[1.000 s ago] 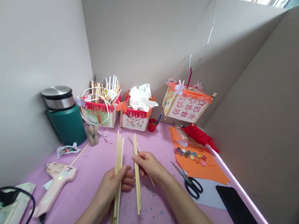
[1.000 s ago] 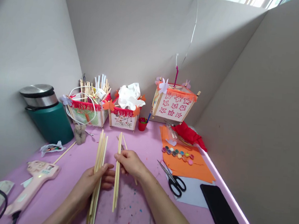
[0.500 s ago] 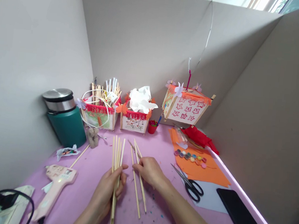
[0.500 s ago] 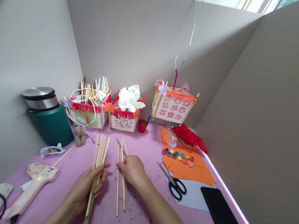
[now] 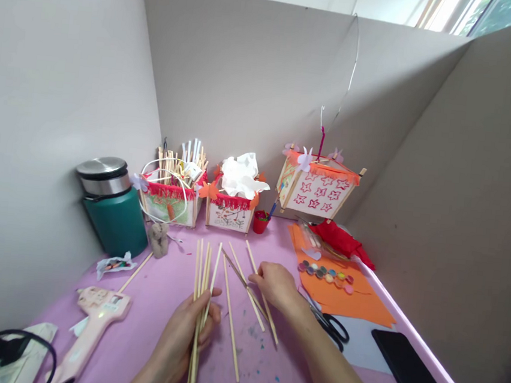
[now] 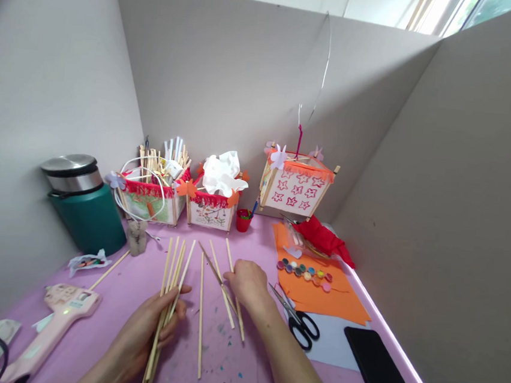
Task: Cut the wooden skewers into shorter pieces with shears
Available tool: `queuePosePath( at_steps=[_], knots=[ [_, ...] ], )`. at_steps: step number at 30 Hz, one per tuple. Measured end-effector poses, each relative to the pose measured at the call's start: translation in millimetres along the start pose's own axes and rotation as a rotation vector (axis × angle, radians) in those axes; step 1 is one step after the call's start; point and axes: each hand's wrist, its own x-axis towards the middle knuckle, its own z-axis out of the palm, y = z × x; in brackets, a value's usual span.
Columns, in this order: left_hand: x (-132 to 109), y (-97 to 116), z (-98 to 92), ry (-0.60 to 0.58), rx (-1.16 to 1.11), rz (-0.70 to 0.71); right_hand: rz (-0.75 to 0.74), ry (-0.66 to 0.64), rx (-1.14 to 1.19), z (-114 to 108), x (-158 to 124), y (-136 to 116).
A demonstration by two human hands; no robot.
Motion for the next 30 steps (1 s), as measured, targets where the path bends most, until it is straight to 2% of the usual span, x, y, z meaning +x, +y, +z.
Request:
queuePosePath(
  at_steps=[3,5,7,9,11,18,24,27,30],
  knots=[
    [-2,0,2.5,-0.069,-0.008,0.002,-0.051,0.036,0.034,-4,-4,-9],
    [-4,0,4.6,-0.114,-0.002,-0.004,-0.168,-0.062,0.261,-3,-10,-22],
    [-7,1,6.6,-0.149,0.037,-0.033,-0.238,-0.217,0.604,2,-16,-35],
    [-9,2,8.2,-0.177,0.064,-0.061,-0.206,-0.304,0.856,7,-20,-44],
    [-10,2,9.0,-0.197,0.050,-0.088,-0.149,-0.298,0.938,10,-22,-47],
    [-7,2,7.4,-0.162,-0.025,-0.157,-0.089,-0.256,0.839,6,-18,-38],
    [-7,3,6.0,-0.174,0.040,-0.149,-0.075,-0.264,0.711,9,-15,-35],
    [-4,4,4.8,-0.067,0.082,-0.144,-0.088,-0.198,0.603,11,-11,-28],
    [-1,5,1.3,0.075,0.132,-0.023,-0.107,-0.123,0.477,13,-6,-21]
  ],
)
